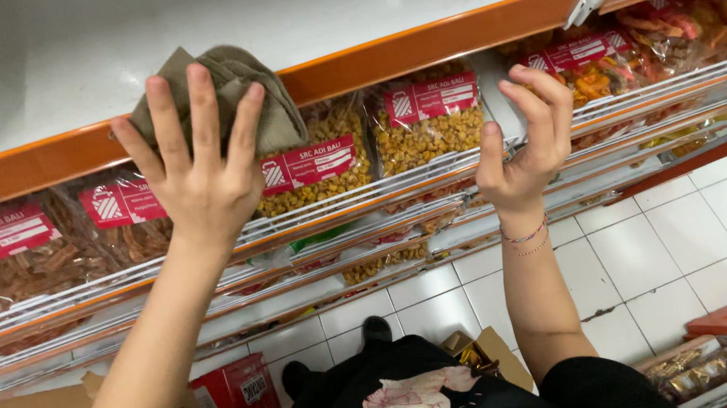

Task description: The person sprays a cleaning solution onto a shelf in a grocery store aisle and wipes it down with a cloth. They then use a barcode scanner to scan several milk cartons and yogurt drink boxes from a cardboard box and place them onto the shelf.

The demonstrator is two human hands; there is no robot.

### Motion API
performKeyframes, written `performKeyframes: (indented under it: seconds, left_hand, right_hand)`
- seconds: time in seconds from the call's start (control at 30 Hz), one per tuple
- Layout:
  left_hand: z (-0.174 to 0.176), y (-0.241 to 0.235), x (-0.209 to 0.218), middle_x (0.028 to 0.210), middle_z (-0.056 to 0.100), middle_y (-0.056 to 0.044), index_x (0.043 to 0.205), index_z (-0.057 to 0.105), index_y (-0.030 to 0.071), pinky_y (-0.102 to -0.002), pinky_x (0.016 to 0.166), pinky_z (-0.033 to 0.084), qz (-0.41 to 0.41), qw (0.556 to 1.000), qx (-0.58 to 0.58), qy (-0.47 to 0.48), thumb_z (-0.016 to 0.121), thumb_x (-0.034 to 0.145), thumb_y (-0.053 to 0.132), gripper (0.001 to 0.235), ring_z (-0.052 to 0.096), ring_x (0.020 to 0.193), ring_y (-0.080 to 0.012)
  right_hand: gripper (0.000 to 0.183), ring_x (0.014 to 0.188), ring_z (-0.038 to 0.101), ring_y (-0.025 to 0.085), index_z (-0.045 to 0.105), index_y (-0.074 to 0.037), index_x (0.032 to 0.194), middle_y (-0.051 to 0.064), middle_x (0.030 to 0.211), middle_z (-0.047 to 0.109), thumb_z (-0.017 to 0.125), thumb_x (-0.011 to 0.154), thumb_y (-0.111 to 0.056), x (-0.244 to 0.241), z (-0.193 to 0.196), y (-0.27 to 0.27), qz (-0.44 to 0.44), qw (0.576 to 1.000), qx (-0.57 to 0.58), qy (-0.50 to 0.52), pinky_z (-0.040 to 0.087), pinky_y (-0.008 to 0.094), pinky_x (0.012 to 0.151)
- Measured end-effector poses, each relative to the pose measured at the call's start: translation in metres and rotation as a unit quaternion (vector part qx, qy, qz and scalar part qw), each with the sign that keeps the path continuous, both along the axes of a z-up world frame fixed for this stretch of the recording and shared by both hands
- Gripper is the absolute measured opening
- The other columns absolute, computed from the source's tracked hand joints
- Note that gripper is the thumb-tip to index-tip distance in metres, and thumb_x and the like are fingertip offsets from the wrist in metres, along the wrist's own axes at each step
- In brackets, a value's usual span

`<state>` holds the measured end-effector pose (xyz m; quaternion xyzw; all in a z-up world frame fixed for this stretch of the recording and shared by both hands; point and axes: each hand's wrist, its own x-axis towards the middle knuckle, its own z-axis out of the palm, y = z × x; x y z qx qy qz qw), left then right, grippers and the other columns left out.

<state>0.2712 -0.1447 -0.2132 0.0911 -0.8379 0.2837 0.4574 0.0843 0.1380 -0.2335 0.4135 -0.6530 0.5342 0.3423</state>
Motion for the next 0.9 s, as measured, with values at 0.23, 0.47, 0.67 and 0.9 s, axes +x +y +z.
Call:
performKeyframes:
  seconds: [0.23, 0.47, 0.67, 0.9]
  left_hand:
    - [-0.004, 0.058, -0.09, 0.171, 0.025, -0.008, 0.164, 0.045, 0.025, -0.051, 0.135, 0.002, -0.076, 0.995, -0.062, -0.013, 0.045, 0.118, 0.022, 0.046, 0.017, 0.163, -0.0335]
    - [0.004, 0.146, -0.197, 0.174, 0.014, -0.016, 0.163, 0.034, 0.002, -0.05, 0.135, 0.004, -0.21, 0.972, -0.048, -0.094, 0.048, 0.11, 0.016, 0.056, 0.014, 0.161, -0.0333]
    - [0.002, 0.134, -0.19, 0.172, 0.017, -0.013, 0.161, 0.035, 0.001, -0.049, 0.135, 0.004, -0.237, 0.964, -0.049, -0.107, 0.049, 0.111, 0.016, 0.054, 0.015, 0.161, -0.029]
    - [-0.004, 0.019, -0.037, 0.173, 0.021, -0.002, 0.162, 0.042, 0.022, -0.052, 0.136, -0.005, -0.031, 0.994, -0.102, -0.04, 0.045, 0.119, 0.02, 0.043, 0.011, 0.164, -0.0255]
  right_hand:
    - [0.033, 0.122, 0.06, 0.034, 0.062, 0.002, 0.129, 0.02, 0.134, 0.058, 0.061, 0.096, -0.005, -0.014, 0.007, 0.007, -0.029, 1.0, 0.008, -0.003, 0.054, 0.039, 0.1]
    - [0.033, 0.122, 0.06, 0.034, 0.061, 0.002, 0.13, 0.019, 0.134, 0.06, 0.062, 0.1, -0.01, -0.013, 0.012, 0.017, -0.082, 0.996, 0.012, 0.033, 0.05, 0.044, 0.109]
    - [0.027, 0.126, 0.06, 0.034, 0.06, 0.001, 0.131, 0.018, 0.135, 0.06, 0.06, 0.105, -0.004, -0.008, 0.011, -0.005, -0.067, 0.997, -0.004, 0.026, 0.05, 0.044, 0.112]
    - [0.03, 0.131, 0.057, 0.037, 0.062, 0.0, 0.128, 0.016, 0.134, 0.059, 0.066, 0.098, 0.002, 0.025, 0.024, -0.064, 0.02, 0.993, 0.05, 0.103, 0.047, 0.049, 0.113]
